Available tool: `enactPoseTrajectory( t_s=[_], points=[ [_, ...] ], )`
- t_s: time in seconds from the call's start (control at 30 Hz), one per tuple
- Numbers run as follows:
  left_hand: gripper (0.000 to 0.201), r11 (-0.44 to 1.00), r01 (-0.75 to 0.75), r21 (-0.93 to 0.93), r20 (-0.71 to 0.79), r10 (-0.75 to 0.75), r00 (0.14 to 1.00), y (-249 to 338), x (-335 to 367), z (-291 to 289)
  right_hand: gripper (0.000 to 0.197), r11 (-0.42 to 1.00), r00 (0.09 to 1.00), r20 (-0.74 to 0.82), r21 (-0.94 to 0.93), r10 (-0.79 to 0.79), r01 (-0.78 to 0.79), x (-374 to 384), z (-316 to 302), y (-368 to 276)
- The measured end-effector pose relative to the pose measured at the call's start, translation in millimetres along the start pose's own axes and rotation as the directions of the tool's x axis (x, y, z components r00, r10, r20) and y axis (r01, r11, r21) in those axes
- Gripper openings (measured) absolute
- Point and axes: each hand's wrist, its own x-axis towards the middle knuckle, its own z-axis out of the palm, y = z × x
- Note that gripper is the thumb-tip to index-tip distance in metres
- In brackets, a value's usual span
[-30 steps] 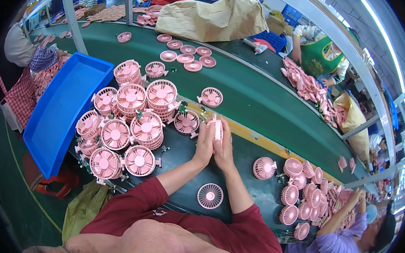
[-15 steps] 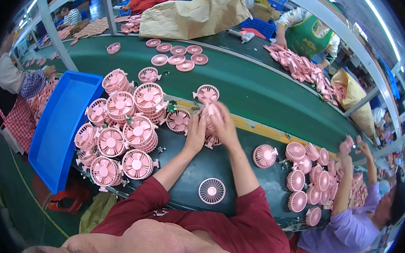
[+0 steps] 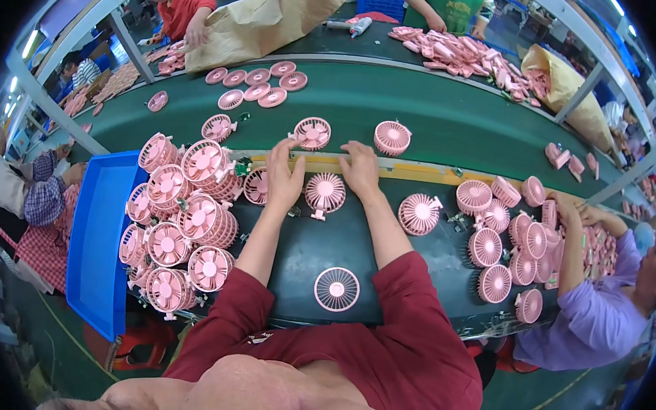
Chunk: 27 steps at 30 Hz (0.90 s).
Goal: The person assembles portable fans by pressing fan grilles onto fan bodies by hand and placing the assembled fans onto the conveyor belt.
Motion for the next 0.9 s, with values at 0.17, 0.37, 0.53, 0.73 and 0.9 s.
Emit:
enactPoseTrajectory(
  t_s=[0.17, 0.37, 0.53, 0.73, 0.9],
  points=[
    [0.036, 0.996, -0.020, 0.082, 0.049, 0.016, 0.999, -11, 36, 26, 0.021, 1.000, 0.999, -0.038, 0.031, 0.003, -0.002, -3, -2, 0],
    [0.045, 0.976, 0.067, 0.208, 0.091, -0.088, 0.992, -6, 62, 74, 0.019, 0.999, 0.999, -0.036, 0.037, -0.027, 0.028, -6, -10, -5],
    [0.048, 0.949, 0.121, 0.290, 0.204, -0.184, 0.962, -2, 68, 92, 0.020, 1.000, 0.999, 0.026, -0.002, 0.022, -0.022, -10, -16, -2],
    [0.048, 0.928, 0.098, 0.360, 0.192, -0.176, 0.965, -32, 84, 87, 0.019, 0.999, 0.999, 0.028, -0.031, 0.024, -0.023, -10, -14, -5],
    [0.048, 0.938, 0.067, 0.340, 0.285, -0.171, 0.943, -44, 91, 98, 0.020, 0.998, 0.999, 0.028, -0.045, 0.034, -0.032, -8, -14, -4]
  ],
)
